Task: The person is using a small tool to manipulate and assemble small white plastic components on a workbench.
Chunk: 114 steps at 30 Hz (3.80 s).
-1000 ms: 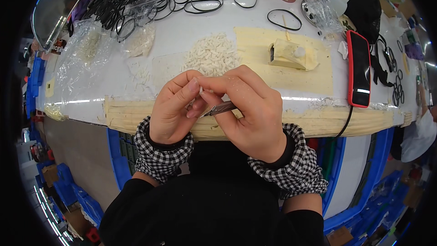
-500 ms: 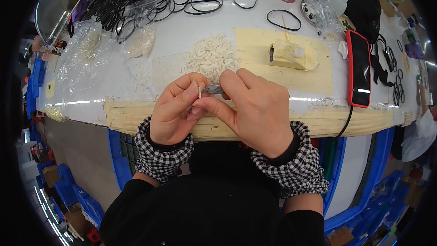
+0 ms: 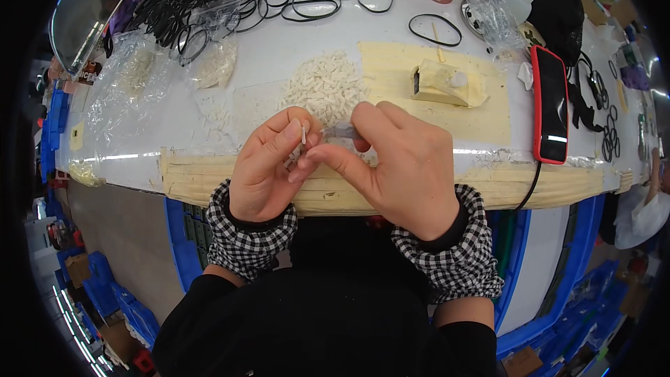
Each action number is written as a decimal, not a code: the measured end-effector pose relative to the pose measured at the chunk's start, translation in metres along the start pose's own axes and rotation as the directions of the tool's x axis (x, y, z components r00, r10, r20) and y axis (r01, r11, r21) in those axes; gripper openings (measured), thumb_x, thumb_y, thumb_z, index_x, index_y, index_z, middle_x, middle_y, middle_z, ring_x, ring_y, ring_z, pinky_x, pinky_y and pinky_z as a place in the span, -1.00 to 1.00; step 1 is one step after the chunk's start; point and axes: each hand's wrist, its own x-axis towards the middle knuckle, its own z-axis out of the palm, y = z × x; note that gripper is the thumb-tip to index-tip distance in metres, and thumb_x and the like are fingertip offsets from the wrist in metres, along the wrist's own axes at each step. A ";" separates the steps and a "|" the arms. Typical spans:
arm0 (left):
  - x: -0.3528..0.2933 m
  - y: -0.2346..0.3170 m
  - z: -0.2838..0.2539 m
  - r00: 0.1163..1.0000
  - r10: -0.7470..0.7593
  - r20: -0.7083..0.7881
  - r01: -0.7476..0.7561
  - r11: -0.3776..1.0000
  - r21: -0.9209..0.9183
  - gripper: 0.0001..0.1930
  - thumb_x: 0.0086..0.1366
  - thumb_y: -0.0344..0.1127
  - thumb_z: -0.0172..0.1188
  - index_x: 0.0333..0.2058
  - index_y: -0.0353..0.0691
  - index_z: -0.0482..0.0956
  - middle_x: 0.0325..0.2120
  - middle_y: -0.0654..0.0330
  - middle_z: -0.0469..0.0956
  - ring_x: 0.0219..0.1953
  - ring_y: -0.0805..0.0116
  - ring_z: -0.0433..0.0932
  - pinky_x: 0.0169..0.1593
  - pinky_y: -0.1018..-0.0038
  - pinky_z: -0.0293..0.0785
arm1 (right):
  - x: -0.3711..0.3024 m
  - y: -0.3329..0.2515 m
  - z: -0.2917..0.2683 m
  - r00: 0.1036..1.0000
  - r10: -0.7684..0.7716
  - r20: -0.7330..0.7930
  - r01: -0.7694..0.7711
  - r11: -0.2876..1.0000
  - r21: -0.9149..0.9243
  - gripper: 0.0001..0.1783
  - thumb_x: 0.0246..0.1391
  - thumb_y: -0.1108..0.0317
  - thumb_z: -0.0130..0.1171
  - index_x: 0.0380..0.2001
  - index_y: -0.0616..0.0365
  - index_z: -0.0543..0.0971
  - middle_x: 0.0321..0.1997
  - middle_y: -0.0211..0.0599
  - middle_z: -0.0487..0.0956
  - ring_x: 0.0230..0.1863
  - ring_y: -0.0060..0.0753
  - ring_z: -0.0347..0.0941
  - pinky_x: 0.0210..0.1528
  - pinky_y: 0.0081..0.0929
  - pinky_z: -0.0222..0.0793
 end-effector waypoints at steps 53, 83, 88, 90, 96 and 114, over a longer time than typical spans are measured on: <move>0.002 -0.009 -0.002 0.996 0.085 -0.034 -0.083 0.995 0.046 -0.75 0.39 -0.18 0.00 -0.39 -0.23 0.39 -0.45 0.32 0.38 -0.49 0.65 0.22 -0.40 0.72 0.18 | -0.002 -0.015 0.008 0.993 -0.075 -0.094 0.093 0.975 0.203 -0.76 -0.15 0.32 0.37 -0.44 0.16 0.52 -0.52 -0.31 0.47 -0.58 -0.38 0.45 -0.57 -0.54 0.36; 0.002 -0.012 -0.006 0.995 0.100 0.032 -0.099 0.994 -0.036 -0.85 0.36 -0.29 0.06 -0.35 -0.24 0.44 -0.49 0.35 0.41 -0.49 0.64 0.27 -0.41 0.73 0.19 | -0.005 -0.010 0.005 0.999 -0.031 0.040 0.035 0.996 -0.083 -0.61 -0.02 0.07 0.24 -0.56 0.17 0.41 -0.63 -0.29 0.33 -0.64 -0.23 0.32 -0.61 -0.40 0.19; 0.001 -0.008 -0.003 0.996 0.084 0.030 -0.085 0.996 0.026 -0.80 0.38 -0.26 0.00 -0.40 -0.22 0.39 -0.47 0.33 0.34 -0.50 0.64 0.19 -0.38 0.72 0.16 | -0.006 -0.010 0.005 0.997 -0.026 0.068 0.032 0.995 -0.094 -0.61 -0.02 0.07 0.24 -0.56 0.17 0.41 -0.63 -0.28 0.33 -0.65 -0.23 0.31 -0.61 -0.40 0.19; 0.001 -0.007 -0.002 0.997 0.077 0.027 -0.078 0.996 0.052 -0.78 0.40 -0.24 -0.03 -0.42 -0.21 0.36 -0.46 0.33 0.31 -0.50 0.64 0.15 -0.37 0.71 0.15 | -0.006 -0.011 0.004 0.996 -0.029 0.082 0.036 0.995 -0.090 -0.61 -0.01 0.07 0.23 -0.57 0.18 0.40 -0.63 -0.28 0.34 -0.65 -0.22 0.31 -0.61 -0.40 0.19; 0.001 -0.008 0.000 0.996 0.084 -0.006 -0.084 0.995 0.061 -0.76 0.41 -0.21 -0.05 -0.42 -0.21 0.36 -0.47 0.32 0.31 -0.53 0.64 0.15 -0.40 0.71 0.13 | -0.004 0.000 0.001 1.000 0.012 0.009 -0.012 0.999 0.033 -0.67 -0.01 0.16 0.27 -0.55 0.16 0.41 -0.63 -0.33 0.37 -0.65 -0.31 0.33 -0.62 -0.47 0.21; 0.005 -0.008 -0.006 0.964 0.167 -0.208 -0.206 0.961 -0.184 -0.75 0.42 -0.25 -0.08 -0.09 -0.30 0.41 -0.33 0.26 0.47 -0.32 0.53 0.43 -0.21 0.63 0.40 | -0.003 0.011 0.019 0.992 0.105 0.072 -0.097 0.990 -0.102 -0.83 -0.07 0.45 0.21 -0.36 0.08 0.47 -0.41 -0.34 0.40 -0.49 -0.20 0.45 -0.49 -0.34 0.34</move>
